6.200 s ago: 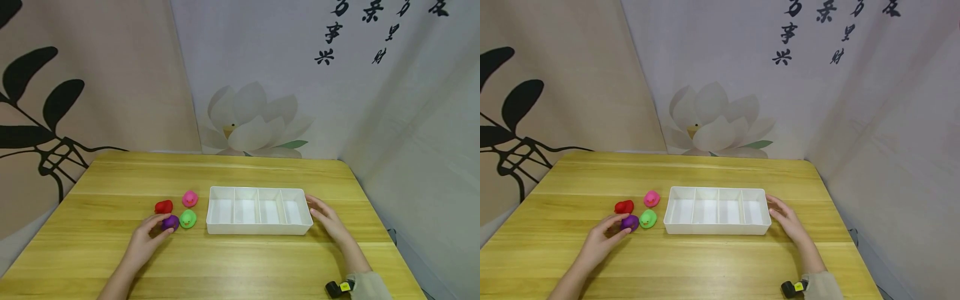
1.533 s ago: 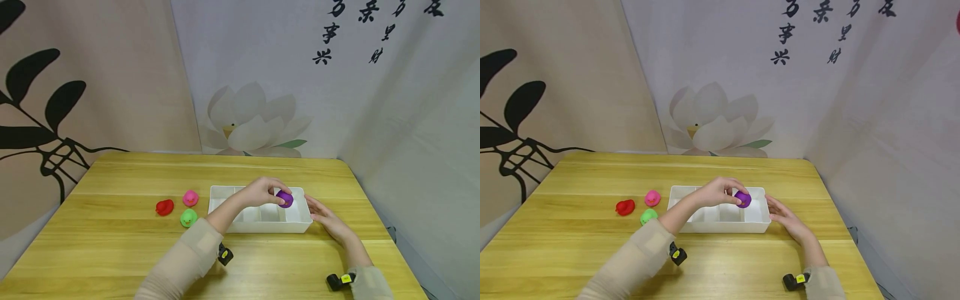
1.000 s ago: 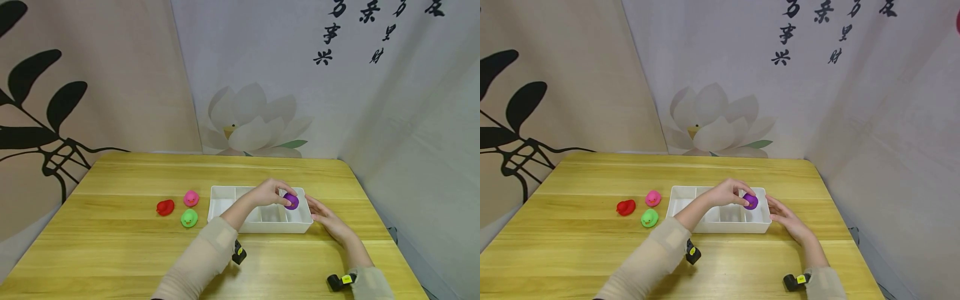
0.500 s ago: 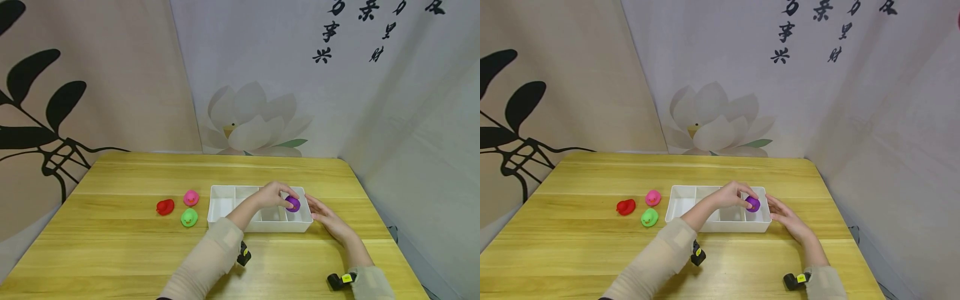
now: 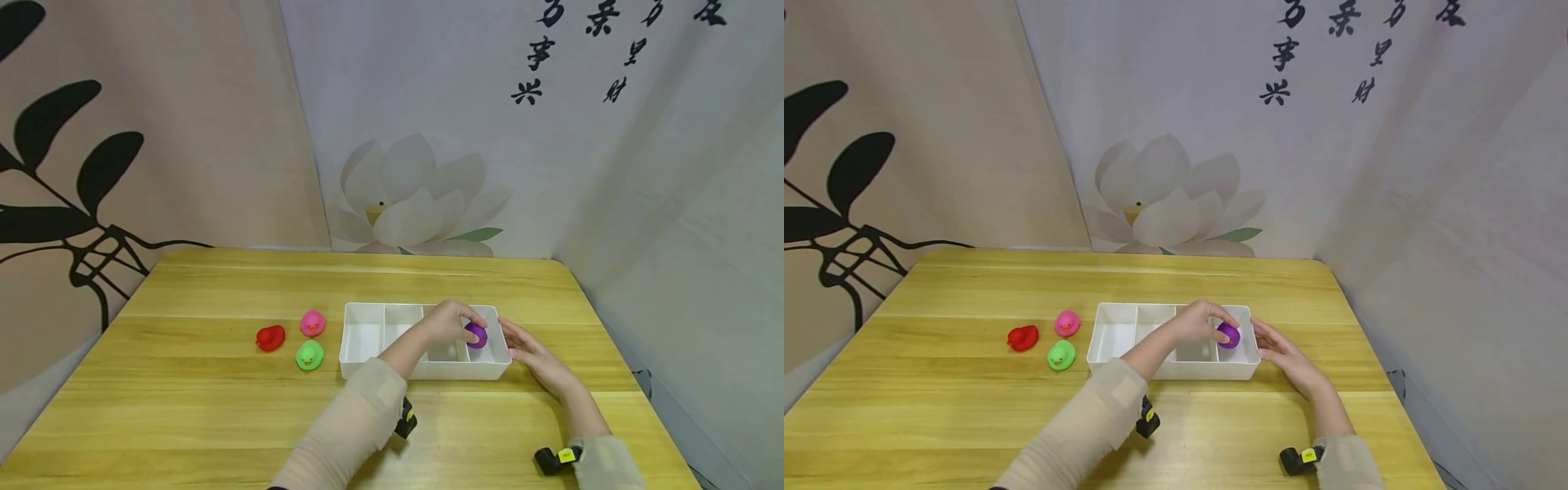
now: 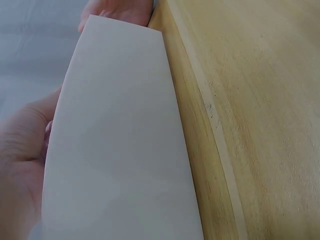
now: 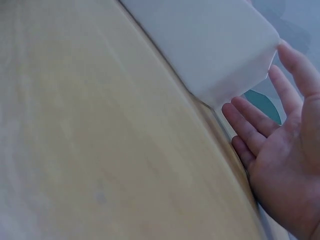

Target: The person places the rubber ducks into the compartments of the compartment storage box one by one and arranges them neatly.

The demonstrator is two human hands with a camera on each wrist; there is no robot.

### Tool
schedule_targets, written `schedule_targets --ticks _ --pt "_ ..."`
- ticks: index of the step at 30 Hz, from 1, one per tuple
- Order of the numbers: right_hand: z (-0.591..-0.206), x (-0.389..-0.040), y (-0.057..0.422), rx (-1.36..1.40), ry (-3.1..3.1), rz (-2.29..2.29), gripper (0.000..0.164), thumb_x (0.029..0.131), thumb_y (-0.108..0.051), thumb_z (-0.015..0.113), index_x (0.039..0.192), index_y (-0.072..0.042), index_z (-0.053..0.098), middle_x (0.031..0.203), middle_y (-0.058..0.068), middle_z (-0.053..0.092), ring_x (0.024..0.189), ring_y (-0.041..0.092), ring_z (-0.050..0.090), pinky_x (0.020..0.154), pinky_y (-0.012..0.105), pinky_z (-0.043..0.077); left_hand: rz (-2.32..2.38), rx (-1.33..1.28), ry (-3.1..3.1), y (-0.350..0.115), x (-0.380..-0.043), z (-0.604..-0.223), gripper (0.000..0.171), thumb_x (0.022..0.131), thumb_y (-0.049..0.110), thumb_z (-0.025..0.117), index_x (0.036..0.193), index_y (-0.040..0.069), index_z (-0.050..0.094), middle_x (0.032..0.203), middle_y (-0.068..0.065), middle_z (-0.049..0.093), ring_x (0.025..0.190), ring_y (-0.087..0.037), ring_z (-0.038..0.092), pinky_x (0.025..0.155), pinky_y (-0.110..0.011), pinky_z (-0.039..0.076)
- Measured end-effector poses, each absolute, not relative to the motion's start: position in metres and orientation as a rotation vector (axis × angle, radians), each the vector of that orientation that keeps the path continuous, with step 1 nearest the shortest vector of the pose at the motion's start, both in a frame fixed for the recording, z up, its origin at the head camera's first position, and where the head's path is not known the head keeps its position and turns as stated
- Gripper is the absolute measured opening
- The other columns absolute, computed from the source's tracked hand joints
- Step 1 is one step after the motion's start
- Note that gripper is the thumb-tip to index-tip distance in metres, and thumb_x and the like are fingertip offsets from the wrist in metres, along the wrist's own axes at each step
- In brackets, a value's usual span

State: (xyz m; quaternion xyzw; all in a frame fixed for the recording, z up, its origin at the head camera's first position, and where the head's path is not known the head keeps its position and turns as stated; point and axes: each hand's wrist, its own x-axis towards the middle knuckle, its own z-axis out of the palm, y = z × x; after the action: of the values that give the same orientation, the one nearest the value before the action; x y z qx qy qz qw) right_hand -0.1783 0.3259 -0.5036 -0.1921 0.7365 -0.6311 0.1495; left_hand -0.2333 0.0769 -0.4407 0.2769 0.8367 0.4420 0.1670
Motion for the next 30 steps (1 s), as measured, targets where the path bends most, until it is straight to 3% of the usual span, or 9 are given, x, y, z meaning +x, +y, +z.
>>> schedule_targets --ticks 7,13,22,30 --pt "-0.504 -0.178 0.326 -0.540 2.112 -1.815 0.058 0.100 -0.009 0.045 0.153 -0.009 0.021 0.150 0.029 0.021 0.126 0.002 0.039 0.097 0.018 0.032 1.196 0.718 2.426 0.084 -0.231 -0.444 0.024 0.079 0.011 0.079 0.101 0.020 0.076 0.112 0.007 0.067 0.111 -0.015 0.057 0.088 -0.025 0.044" --pt "-0.504 -0.178 0.326 -0.558 2.117 -1.796 0.057 0.101 -0.010 0.044 0.153 -0.011 0.020 0.150 0.028 0.022 0.127 0.004 0.038 0.098 0.020 0.031 1.158 0.723 2.490 0.090 -0.227 -0.446 0.024 0.078 0.008 0.080 0.100 0.017 0.077 0.108 0.007 0.069 0.108 -0.011 0.057 0.090 -0.023 0.042" --pt "-0.503 -0.178 0.327 -0.546 2.132 -1.781 0.057 0.101 -0.009 0.043 0.153 -0.011 0.020 0.151 0.026 0.022 0.128 0.005 0.037 0.099 0.023 0.030 1.024 0.721 2.567 0.094 -0.226 -0.442 0.026 0.076 0.007 0.080 0.099 0.018 0.077 0.092 0.010 0.070 0.090 -0.006 0.058 0.082 -0.019 0.041" --pt "-0.504 -0.178 0.327 -0.556 2.128 -1.784 0.056 0.101 -0.009 0.043 0.153 -0.011 0.020 0.151 0.026 0.023 0.128 0.007 0.037 0.099 0.024 0.030 0.994 0.708 2.589 0.097 -0.227 -0.445 0.026 0.075 0.008 0.081 0.099 0.019 0.077 0.091 0.011 0.069 0.089 -0.006 0.057 0.078 -0.019 0.042"
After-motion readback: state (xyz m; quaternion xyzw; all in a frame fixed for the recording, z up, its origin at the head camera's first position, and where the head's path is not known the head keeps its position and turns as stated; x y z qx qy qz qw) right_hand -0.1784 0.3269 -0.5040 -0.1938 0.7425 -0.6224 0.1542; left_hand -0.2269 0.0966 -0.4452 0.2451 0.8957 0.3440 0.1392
